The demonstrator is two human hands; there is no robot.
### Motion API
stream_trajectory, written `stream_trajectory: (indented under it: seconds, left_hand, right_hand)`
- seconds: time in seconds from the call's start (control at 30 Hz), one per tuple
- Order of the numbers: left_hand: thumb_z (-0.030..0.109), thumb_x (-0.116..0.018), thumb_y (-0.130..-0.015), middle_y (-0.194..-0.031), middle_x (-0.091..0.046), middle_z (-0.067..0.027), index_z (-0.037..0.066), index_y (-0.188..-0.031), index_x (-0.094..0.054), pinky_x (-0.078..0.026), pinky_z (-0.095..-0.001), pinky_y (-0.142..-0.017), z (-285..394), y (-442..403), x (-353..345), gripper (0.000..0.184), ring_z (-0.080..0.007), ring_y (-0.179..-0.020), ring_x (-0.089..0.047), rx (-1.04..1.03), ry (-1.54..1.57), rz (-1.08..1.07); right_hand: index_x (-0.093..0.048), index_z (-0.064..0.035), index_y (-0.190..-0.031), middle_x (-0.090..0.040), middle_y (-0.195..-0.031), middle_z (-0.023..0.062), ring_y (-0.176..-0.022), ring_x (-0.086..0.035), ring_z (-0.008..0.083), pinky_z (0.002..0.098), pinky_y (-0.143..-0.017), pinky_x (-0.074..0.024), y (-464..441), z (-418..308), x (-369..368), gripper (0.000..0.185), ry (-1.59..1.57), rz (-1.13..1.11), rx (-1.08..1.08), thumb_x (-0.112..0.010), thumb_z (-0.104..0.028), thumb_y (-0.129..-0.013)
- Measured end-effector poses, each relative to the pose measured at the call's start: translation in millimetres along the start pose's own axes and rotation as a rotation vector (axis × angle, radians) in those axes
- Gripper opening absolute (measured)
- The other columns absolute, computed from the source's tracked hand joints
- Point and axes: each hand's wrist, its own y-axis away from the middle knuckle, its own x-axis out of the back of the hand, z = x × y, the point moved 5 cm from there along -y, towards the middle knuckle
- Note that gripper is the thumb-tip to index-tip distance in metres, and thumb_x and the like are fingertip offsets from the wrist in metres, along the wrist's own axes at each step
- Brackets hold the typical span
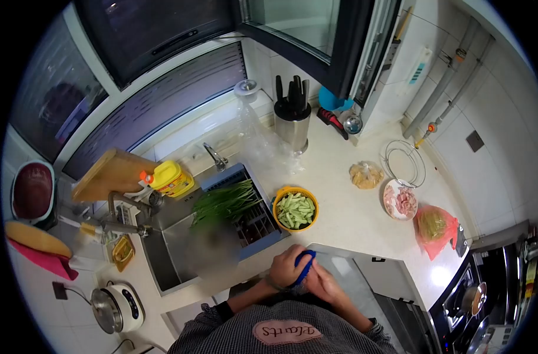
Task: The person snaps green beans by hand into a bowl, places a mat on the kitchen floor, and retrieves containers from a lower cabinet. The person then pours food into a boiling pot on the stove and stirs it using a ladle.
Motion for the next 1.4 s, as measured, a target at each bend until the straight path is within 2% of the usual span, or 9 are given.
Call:
stream_trajectory:
  seconds: [0.13,0.3,0.4,0.5,0.63,0.73,0.8,0.97,1.4]
  left_hand:
    - [0.034,-0.057,-0.09,-0.115,-0.057,-0.0186,0.007,-0.125,-0.049,-0.046,-0.0408,-0.089,2.3,4.4,-23.0,0.045,-0.0355,-0.105,-0.058,-0.001,0.019,-0.237]
    - [0.034,-0.053,-0.091,-0.108,-0.058,-0.0162,0.005,-0.113,-0.059,-0.043,-0.0399,-0.091,-71.8,26.0,-10.0,0.037,-0.0331,-0.107,-0.054,0.189,0.051,-0.418]
    - [0.006,-0.055,-0.084,-0.085,-0.056,-0.0139,0.006,-0.1,-0.064,-0.047,-0.0411,-0.074,-142.9,13.8,61.2,0.019,-0.0311,-0.082,-0.056,0.024,-0.235,0.139]
    - [0.0,-0.056,-0.084,-0.096,-0.049,-0.0144,0.009,-0.097,-0.065,-0.047,-0.0409,-0.075,-236.2,0.8,131.9,0.019,-0.031,-0.089,-0.05,0.538,-0.199,0.26]
    - [0.0,-0.056,-0.086,-0.099,-0.046,-0.0131,0.009,-0.099,-0.064,-0.046,-0.0421,-0.08,-262.1,-39.1,161.5,0.017,-0.0305,-0.093,-0.048,0.289,-0.769,-0.006]
    - [0.001,-0.055,-0.086,-0.098,-0.045,-0.0127,0.008,-0.099,-0.062,-0.046,-0.0414,-0.08,-307.6,-47.2,157.3,0.016,-0.0303,-0.094,-0.047,0.159,-0.861,-0.125]
    - [0.002,-0.055,-0.086,-0.097,-0.045,-0.0126,0.007,-0.098,-0.06,-0.046,-0.0406,-0.079,-305.6,-51.6,153.5,0.014,-0.03,-0.094,-0.048,0.047,-0.911,-0.11]
    - [0.005,-0.054,-0.087,-0.089,-0.046,-0.0117,0.004,-0.083,-0.053,-0.045,-0.0419,-0.074,-244.3,-78.1,169.0,0.004,-0.0288,-0.084,-0.051,0.075,-0.637,0.092]
    - [0.011,-0.056,-0.089,-0.093,-0.053,-0.0118,0.003,-0.087,-0.056,-0.048,-0.0413,-0.076,-322.8,-82.4,163.9,0.008,-0.0318,-0.086,-0.053,0.552,-0.507,-0.268]
  right_hand:
    - [-0.056,-0.003,-0.112,-0.065,-0.1,0.0084,-0.082,-0.063,0.0173,0.0303,-0.069,-0.0526,12.5,-25.8,43.9,0.035,0.175,0.282,0.056,-0.052,-0.034,-0.095]
    - [-0.051,-0.0015,-0.124,-0.06,-0.12,0.0136,-0.109,-0.057,0.0266,0.041,-0.099,-0.0416,45.5,-74.0,116.0,0.044,-0.115,0.559,0.398,-0.044,-0.035,-0.095]
    - [-0.05,-0.0026,-0.126,-0.058,-0.122,0.014,-0.109,-0.057,0.028,0.0419,-0.098,-0.0427,84.5,-125.0,145.1,0.046,-0.003,0.572,0.658,-0.041,-0.037,-0.096]
    - [-0.05,-0.0061,-0.128,-0.06,-0.115,0.0125,-0.106,-0.057,0.0271,0.0455,-0.097,-0.0413,117.4,-176.8,218.5,0.053,0.154,0.698,0.912,-0.041,-0.047,-0.096]
    - [-0.029,-0.0208,-0.144,-0.023,-0.148,0.0149,-0.127,-0.035,0.034,0.049,-0.1,-0.03,143.4,-195.5,293.1,0.083,0.087,1.153,0.785,-0.057,-0.065,-0.08]
    - [-0.034,-0.017,-0.141,-0.035,-0.138,0.0131,-0.114,-0.048,0.0294,0.0438,-0.091,-0.0397,140.9,-170.4,311.2,0.07,0.288,1.111,0.765,-0.06,-0.049,-0.084]
    - [-0.05,-0.0096,-0.12,-0.053,-0.102,0.0067,-0.088,-0.058,0.0239,0.0342,-0.073,-0.0469,139.4,-145.8,340.3,0.048,0.274,0.891,0.76,-0.062,-0.039,-0.085]
    - [-0.056,-0.0136,-0.09,-0.056,-0.072,-0.0005,-0.073,-0.061,0.0199,0.0295,-0.064,-0.0478,152.0,-48.5,303.0,0.015,0.077,1.045,0.644,-0.062,-0.027,-0.084]
    - [-0.052,-0.0066,-0.099,-0.062,-0.085,0.0099,-0.075,-0.062,0.0239,0.0315,-0.058,-0.0492,183.4,170.8,376.4,0.018,0.021,1.099,0.396,-0.054,-0.019,-0.086]
